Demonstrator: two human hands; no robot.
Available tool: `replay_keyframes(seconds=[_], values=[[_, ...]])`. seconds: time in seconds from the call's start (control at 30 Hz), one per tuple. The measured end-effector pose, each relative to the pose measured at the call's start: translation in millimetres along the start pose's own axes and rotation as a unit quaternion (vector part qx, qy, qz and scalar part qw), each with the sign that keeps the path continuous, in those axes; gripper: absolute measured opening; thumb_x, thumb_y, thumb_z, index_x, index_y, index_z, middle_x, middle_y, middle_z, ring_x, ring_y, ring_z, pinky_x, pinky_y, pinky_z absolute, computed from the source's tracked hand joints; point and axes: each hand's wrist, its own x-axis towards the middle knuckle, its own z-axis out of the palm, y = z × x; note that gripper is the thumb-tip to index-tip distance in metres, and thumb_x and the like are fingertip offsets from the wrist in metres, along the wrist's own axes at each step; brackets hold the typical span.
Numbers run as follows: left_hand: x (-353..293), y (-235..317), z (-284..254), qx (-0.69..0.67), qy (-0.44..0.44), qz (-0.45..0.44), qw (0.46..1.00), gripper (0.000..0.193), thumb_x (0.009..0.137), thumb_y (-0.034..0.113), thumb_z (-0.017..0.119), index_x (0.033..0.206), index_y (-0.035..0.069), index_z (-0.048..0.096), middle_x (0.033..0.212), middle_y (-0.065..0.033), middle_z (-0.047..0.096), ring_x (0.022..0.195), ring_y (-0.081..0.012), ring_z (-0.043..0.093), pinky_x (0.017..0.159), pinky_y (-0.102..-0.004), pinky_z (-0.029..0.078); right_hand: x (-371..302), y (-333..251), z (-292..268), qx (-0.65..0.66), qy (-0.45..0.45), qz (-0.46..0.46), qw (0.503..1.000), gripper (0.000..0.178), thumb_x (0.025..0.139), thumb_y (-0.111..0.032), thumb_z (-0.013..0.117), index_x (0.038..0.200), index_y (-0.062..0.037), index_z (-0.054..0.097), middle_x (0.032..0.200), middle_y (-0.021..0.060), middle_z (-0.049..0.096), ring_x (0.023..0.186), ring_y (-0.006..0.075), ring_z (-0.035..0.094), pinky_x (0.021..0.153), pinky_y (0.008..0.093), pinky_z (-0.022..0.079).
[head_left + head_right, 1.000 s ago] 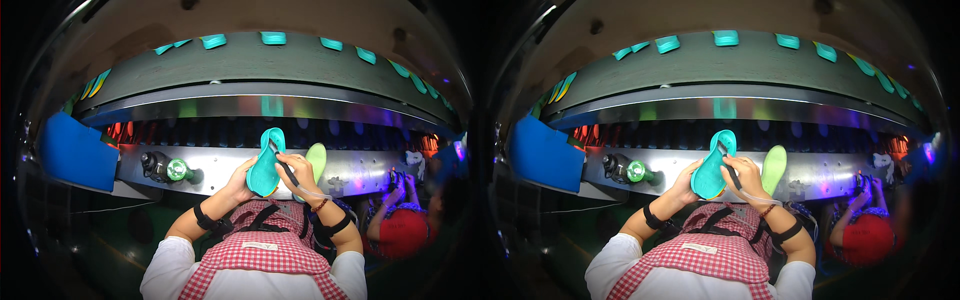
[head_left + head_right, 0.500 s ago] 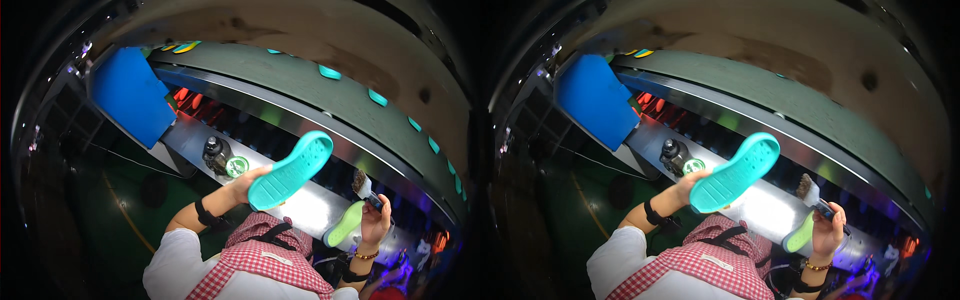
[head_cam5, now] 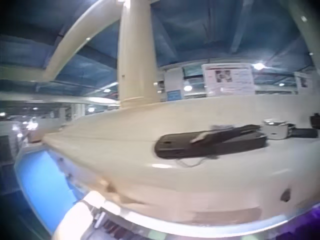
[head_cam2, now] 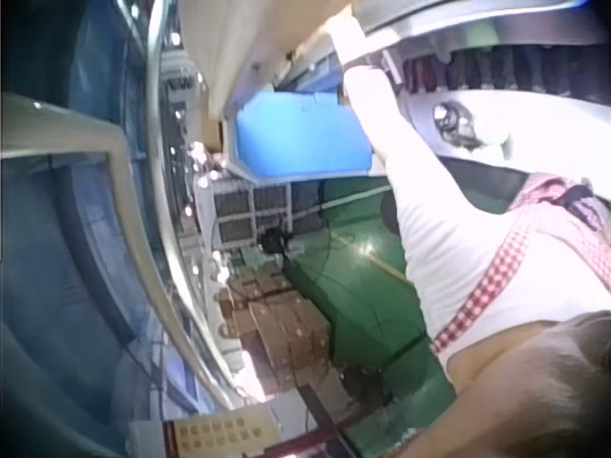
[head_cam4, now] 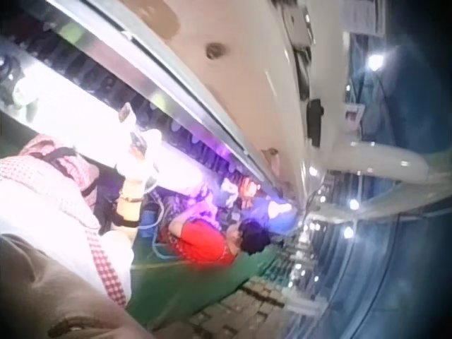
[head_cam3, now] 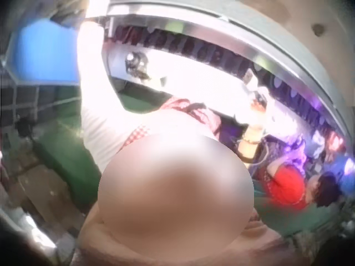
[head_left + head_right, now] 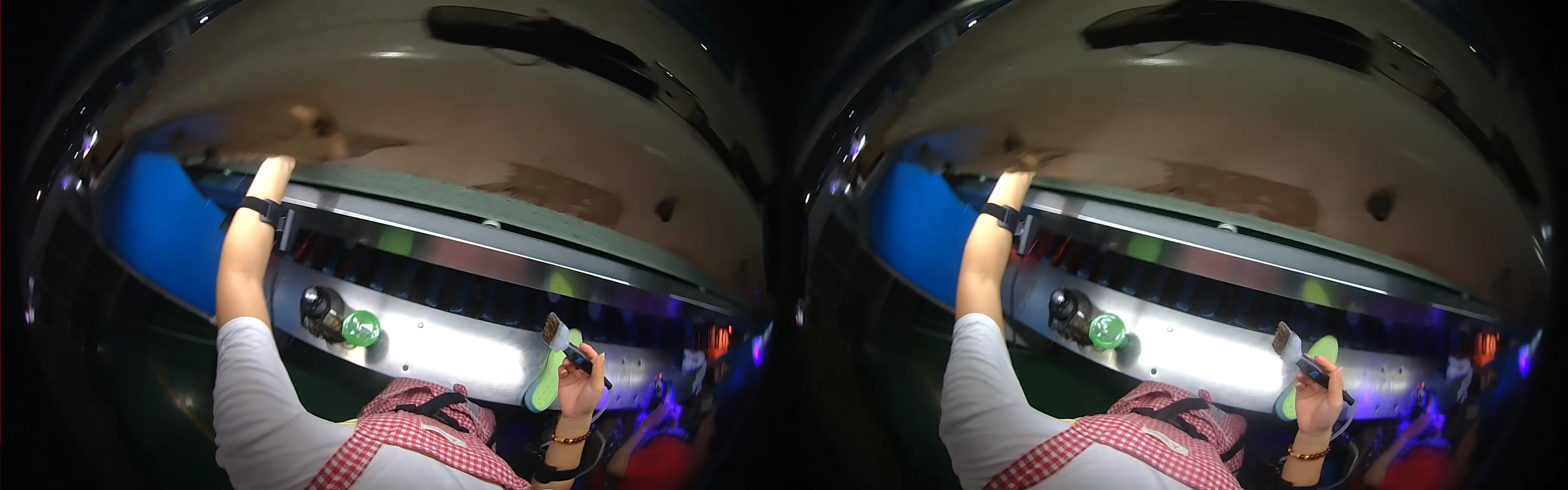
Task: Applying adhesive to the bottom of shoe soles with a brush in a manufacturing environment.
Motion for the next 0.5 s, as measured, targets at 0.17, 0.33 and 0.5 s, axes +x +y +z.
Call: replay_keyframes(seconds=[0.17,0.33,0.5], values=[[33,-51,17,0.2,0.007,0.027,0.979,0.075,0.082,0.062,0.02,0.128,0.005,0.035,0.131,-0.0175,0.036,0.119,-0.04,0.035,0.095,-0.0548,0.031,-25,-1,-18,0.027,0.055,-0.027,0.998,0.038,0.092,-0.032,0.04,0.101,0.0023,0.054,0.097,0.0177,0.061,0.075,0.0219,0.06,0.066,0.0306,0.048],[34,-90,39,0.479,-0.032,0.106,0.871,0.072,0.083,0.06,0.024,0.127,0.005,0.036,0.13,-0.0177,0.038,0.118,-0.0391,0.037,0.094,-0.0528,0.032,-34,6,-11,-0.078,0.075,-0.06,0.992,0.039,0.094,-0.03,0.037,0.098,0.0049,0.053,0.094,0.021,0.06,0.073,0.0238,0.06,0.064,0.031,0.049],[28,-100,62,0.692,-0.082,0.168,0.697,0.07,0.083,0.059,0.028,0.126,0.004,0.037,0.129,-0.018,0.04,0.117,-0.0381,0.038,0.094,-0.0507,0.034,-32,3,-25,-0.075,0.074,-0.035,0.994,0.04,0.094,-0.031,0.037,0.1,0.004,0.056,0.094,0.0211,0.06,0.075,0.0242,0.06,0.067,0.0316,0.049]])
